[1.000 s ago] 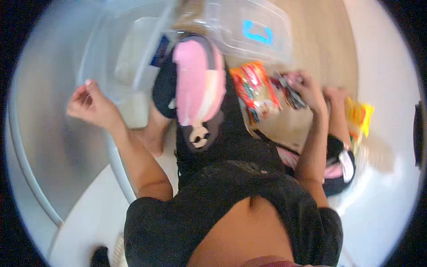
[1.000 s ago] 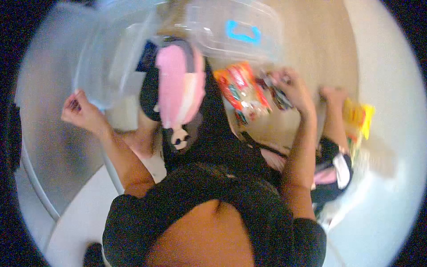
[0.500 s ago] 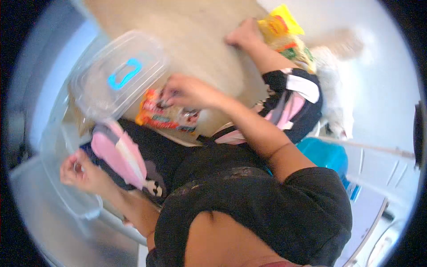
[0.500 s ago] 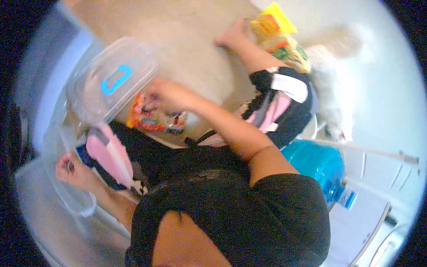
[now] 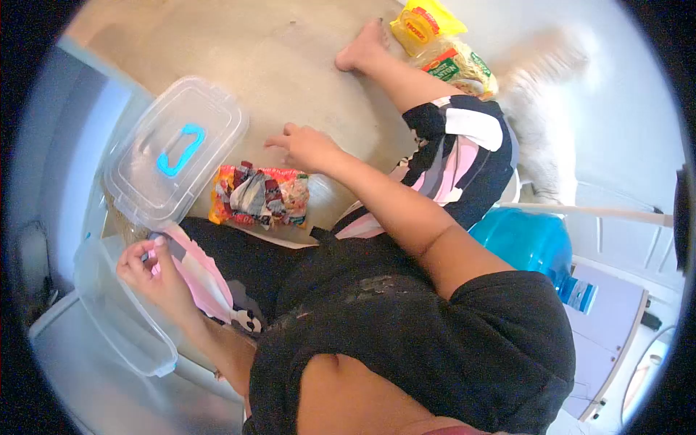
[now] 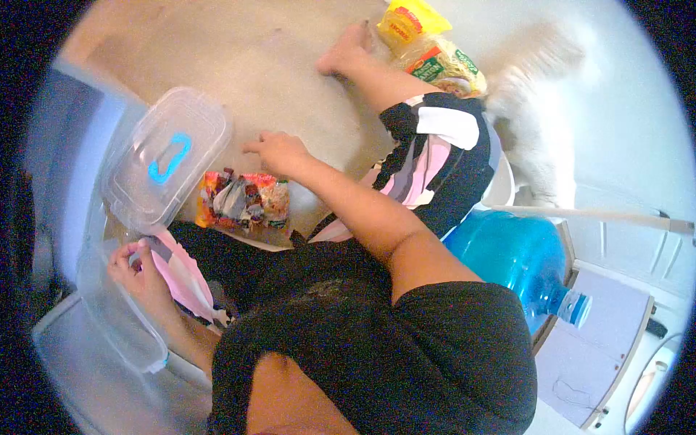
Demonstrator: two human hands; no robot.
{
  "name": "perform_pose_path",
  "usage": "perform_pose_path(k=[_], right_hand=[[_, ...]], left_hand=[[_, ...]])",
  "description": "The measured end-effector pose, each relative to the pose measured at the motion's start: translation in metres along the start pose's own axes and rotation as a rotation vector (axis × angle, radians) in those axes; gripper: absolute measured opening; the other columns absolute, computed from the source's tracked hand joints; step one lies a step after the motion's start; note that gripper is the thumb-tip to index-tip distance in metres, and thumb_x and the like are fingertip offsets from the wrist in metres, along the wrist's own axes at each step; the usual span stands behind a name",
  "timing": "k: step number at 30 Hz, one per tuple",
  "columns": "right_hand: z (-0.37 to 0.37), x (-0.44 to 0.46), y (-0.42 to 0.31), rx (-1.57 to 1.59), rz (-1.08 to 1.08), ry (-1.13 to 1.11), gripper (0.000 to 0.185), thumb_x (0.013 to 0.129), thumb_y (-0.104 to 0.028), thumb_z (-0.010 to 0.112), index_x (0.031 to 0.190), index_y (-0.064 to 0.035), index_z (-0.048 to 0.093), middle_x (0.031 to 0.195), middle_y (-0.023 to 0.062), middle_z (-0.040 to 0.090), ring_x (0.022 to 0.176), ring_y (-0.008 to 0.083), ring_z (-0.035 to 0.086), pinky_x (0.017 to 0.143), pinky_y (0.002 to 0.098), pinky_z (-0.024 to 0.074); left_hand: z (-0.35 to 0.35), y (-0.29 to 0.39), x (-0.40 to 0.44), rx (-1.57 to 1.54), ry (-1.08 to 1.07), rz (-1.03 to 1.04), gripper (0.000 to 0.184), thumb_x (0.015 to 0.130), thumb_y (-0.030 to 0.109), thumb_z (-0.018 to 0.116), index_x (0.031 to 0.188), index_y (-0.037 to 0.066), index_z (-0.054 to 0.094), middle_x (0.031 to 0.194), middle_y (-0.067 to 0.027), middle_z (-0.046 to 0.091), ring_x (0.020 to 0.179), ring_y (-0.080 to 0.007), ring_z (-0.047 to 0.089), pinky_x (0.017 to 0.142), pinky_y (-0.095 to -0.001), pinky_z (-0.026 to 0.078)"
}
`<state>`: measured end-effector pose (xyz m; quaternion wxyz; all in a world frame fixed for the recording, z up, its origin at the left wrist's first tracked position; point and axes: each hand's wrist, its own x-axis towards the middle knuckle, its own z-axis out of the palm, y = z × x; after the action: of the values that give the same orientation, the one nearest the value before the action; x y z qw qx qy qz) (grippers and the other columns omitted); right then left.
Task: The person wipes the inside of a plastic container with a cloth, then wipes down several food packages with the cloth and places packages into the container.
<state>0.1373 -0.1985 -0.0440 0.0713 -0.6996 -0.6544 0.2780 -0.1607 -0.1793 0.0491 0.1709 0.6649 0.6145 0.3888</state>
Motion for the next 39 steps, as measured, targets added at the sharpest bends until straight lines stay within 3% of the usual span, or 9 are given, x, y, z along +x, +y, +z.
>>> perform_pose_path(k=[6,14,15,19,23,25,27,32,39], right_hand=[[0.043,0.015,0.014,-0.062,-0.023,-0.342,0.036,0.075,-0.034,0.062,0.106,-0.0160,0.061,0.109,0.0137,0.056,0.099,0.0313,0.055,0.081,0.0418,0.0463],[-0.122,-0.034,-0.006,-0.150,0.221,0.109,0.029,0.077,-0.036,0.061,0.084,-0.0080,0.063,0.083,0.0153,0.061,0.081,0.0301,0.060,0.072,0.0390,0.0467],[-0.152,-0.047,0.015,-0.072,0.114,0.396,0.034,0.077,-0.040,0.060,0.084,-0.0073,0.063,0.082,0.0154,0.062,0.077,0.0297,0.061,0.070,0.0393,0.0473],[-0.279,-0.084,0.147,-0.447,0.424,0.501,0.057,0.073,-0.046,0.065,0.106,-0.0007,0.059,0.105,0.0182,0.060,0.097,0.0291,0.058,0.084,0.0382,0.0448],[-0.283,-0.111,0.315,-0.488,0.724,0.158,0.119,0.051,-0.062,0.074,0.137,-0.0008,0.019,0.137,0.0224,0.030,0.126,0.0378,0.029,0.103,0.0412,0.0283],[-0.259,-0.115,0.314,-0.553,0.799,0.112,0.127,0.045,-0.061,0.077,0.141,-0.0111,0.009,0.139,0.0203,0.028,0.127,0.0353,0.029,0.100,0.0598,0.0208],[-0.240,-0.110,0.308,-0.433,0.794,0.127,0.124,0.045,-0.058,0.078,0.140,-0.0144,0.012,0.137,0.0171,0.032,0.126,0.0309,0.033,0.096,0.0650,0.0198],[-0.219,-0.105,0.300,-0.470,0.597,0.254,0.083,0.051,-0.031,0.077,0.123,-0.0076,0.043,0.115,0.0167,0.053,0.105,0.0301,0.051,0.088,0.0407,0.0402],[-0.290,-0.110,0.203,-0.185,0.437,0.527,0.067,0.052,-0.031,0.076,0.108,-0.0009,0.054,0.102,0.0185,0.059,0.096,0.0290,0.056,0.082,0.0338,0.0443]], left_hand=[[0.004,0.000,-0.003,-0.013,-0.007,0.113,0.013,0.073,0.011,0.068,0.078,0.007,0.056,0.095,-0.0078,0.046,0.091,-0.0192,0.045,0.070,-0.0285,0.042],[-0.007,-0.026,-0.002,0.103,-0.043,0.206,0.015,0.074,0.012,0.069,0.079,0.007,0.055,0.101,-0.0075,0.046,0.091,-0.0175,0.045,0.066,-0.0276,0.043],[-0.008,-0.031,-0.001,0.066,-0.047,0.183,0.015,0.075,0.013,0.068,0.079,0.007,0.055,0.102,-0.0075,0.046,0.091,-0.0176,0.045,0.066,-0.0281,0.042],[0.003,-0.020,0.005,-0.079,-0.060,0.027,0.014,0.077,0.015,0.066,0.081,0.007,0.054,0.102,-0.0075,0.046,0.091,-0.0187,0.047,0.068,-0.0289,0.042],[0.016,-0.001,0.006,-0.010,-0.077,0.066,0.015,0.080,0.017,0.064,0.085,0.007,0.054,0.101,-0.0072,0.046,0.092,-0.0190,0.047,0.068,-0.0281,0.042],[0.020,0.013,0.007,-0.004,-0.134,0.124,0.014,0.081,0.016,0.063,0.084,0.007,0.053,0.101,-0.0065,0.046,0.093,-0.0189,0.046,0.068,-0.0276,0.042],[0.025,0.020,0.007,0.014,-0.142,0.122,0.014,0.081,0.016,0.062,0.083,0.007,0.052,0.101,-0.0063,0.046,0.093,-0.0187,0.046,0.069,-0.0274,0.042],[0.044,0.041,0.014,-0.109,-0.239,0.076,0.013,0.081,0.014,0.061,0.082,0.005,0.051,0.100,-0.0050,0.045,0.092,-0.0159,0.047,0.071,-0.0265,0.041],[0.119,0.069,0.039,-0.654,-0.647,-0.102,0.011,0.081,0.009,0.061,0.086,0.005,0.052,0.087,-0.0013,0.049,0.085,-0.0101,0.049,0.075,-0.0257,0.043]])
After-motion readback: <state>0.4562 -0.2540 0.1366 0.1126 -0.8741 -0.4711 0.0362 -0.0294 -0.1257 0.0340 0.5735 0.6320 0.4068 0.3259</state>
